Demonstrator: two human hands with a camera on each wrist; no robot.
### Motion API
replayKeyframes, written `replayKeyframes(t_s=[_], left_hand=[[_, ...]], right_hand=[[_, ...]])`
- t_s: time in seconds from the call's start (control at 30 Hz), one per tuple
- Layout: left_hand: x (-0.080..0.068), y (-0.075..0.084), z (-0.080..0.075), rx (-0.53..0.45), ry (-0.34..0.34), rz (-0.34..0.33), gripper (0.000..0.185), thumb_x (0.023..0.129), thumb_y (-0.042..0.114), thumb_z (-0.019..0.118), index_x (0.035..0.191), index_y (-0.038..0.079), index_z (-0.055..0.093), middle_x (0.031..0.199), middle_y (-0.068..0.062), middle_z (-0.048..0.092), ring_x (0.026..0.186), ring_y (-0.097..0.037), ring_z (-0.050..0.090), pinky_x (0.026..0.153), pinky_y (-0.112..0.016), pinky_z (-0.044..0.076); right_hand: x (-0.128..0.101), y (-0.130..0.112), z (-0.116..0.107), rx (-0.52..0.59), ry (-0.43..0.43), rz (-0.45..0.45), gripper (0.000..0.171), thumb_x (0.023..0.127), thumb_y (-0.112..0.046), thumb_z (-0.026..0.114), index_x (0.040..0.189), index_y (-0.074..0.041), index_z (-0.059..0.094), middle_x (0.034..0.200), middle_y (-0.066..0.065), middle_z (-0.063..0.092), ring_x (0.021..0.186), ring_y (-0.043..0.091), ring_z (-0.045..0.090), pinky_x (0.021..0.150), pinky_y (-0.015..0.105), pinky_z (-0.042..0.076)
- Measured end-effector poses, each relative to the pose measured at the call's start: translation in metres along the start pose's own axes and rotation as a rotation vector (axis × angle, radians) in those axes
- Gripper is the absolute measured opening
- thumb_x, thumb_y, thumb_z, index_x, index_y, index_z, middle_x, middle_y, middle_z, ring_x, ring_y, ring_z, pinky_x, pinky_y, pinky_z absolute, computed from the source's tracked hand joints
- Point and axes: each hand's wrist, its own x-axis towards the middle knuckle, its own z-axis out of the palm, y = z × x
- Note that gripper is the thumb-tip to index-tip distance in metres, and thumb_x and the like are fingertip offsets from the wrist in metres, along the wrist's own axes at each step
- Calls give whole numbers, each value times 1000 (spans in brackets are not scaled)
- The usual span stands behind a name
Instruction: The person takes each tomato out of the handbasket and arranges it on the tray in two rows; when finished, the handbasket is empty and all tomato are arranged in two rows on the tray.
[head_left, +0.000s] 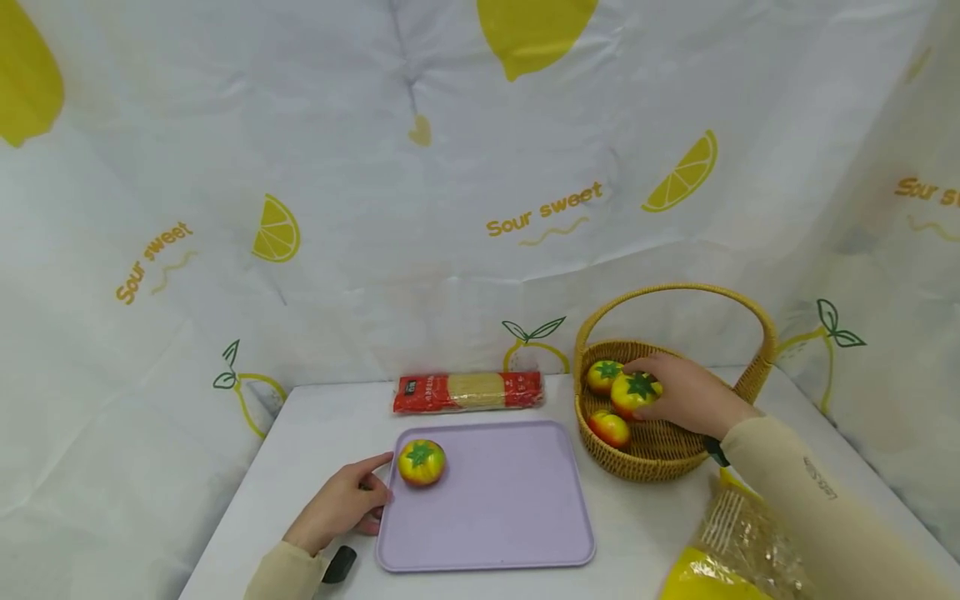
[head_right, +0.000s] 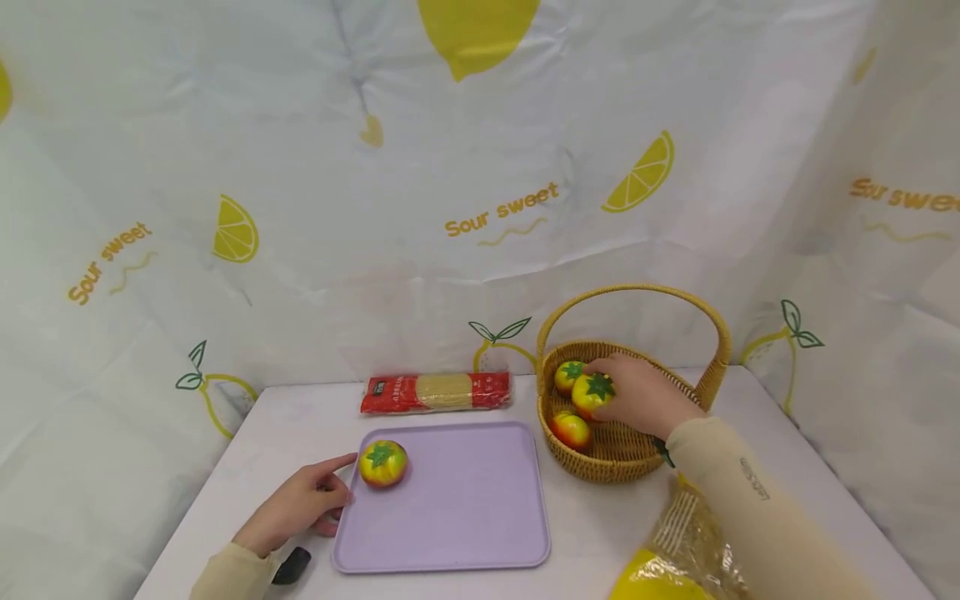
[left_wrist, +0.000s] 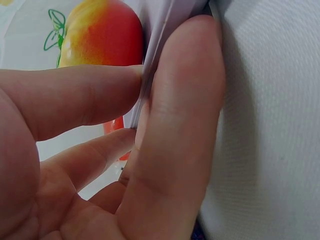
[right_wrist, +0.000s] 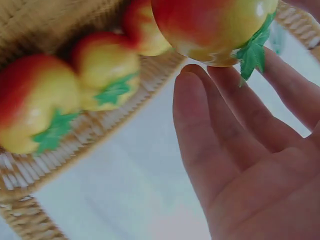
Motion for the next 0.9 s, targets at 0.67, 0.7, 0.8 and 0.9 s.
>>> replayKeyframes(t_s=[0.67, 0.7, 0.8, 0.9], left_hand=[[-1, -1, -4, 8, 22, -7, 68, 97, 7, 74, 161, 4, 49, 94, -9, 65, 66, -17, 65, 62, -38, 68], [-1, -1, -4, 9, 19, -9, 68, 97, 7, 74, 161, 4, 49, 94, -9, 65, 66, -17, 65, 62, -37, 68], [0, -1, -4, 2, 8, -2, 68, 98, 7, 74, 161, 5, 49, 94, -10, 65, 65, -17, 65, 63, -37, 68], [0, 0, -4, -5, -1, 6, 68, 98, 7, 73, 161, 5, 49, 94, -10, 65, 64, -16, 64, 63, -37, 68]], right_hand=[[19, -110, 46, 168, -7, -80, 60, 89, -25, 91, 143, -13, 69, 149, 18, 63, 136, 41, 61, 112, 61, 55], [21, -115, 51, 182, -12, -80, 60, 88, -24, 91, 143, -14, 69, 150, 17, 63, 138, 42, 60, 114, 62, 54], [26, -129, 66, 213, -26, -77, 60, 87, -23, 91, 143, -16, 69, 149, 14, 63, 137, 39, 60, 115, 61, 53], [29, -141, 81, 238, -32, -50, 60, 86, -20, 92, 142, -17, 70, 145, 9, 65, 133, 33, 62, 115, 58, 55]])
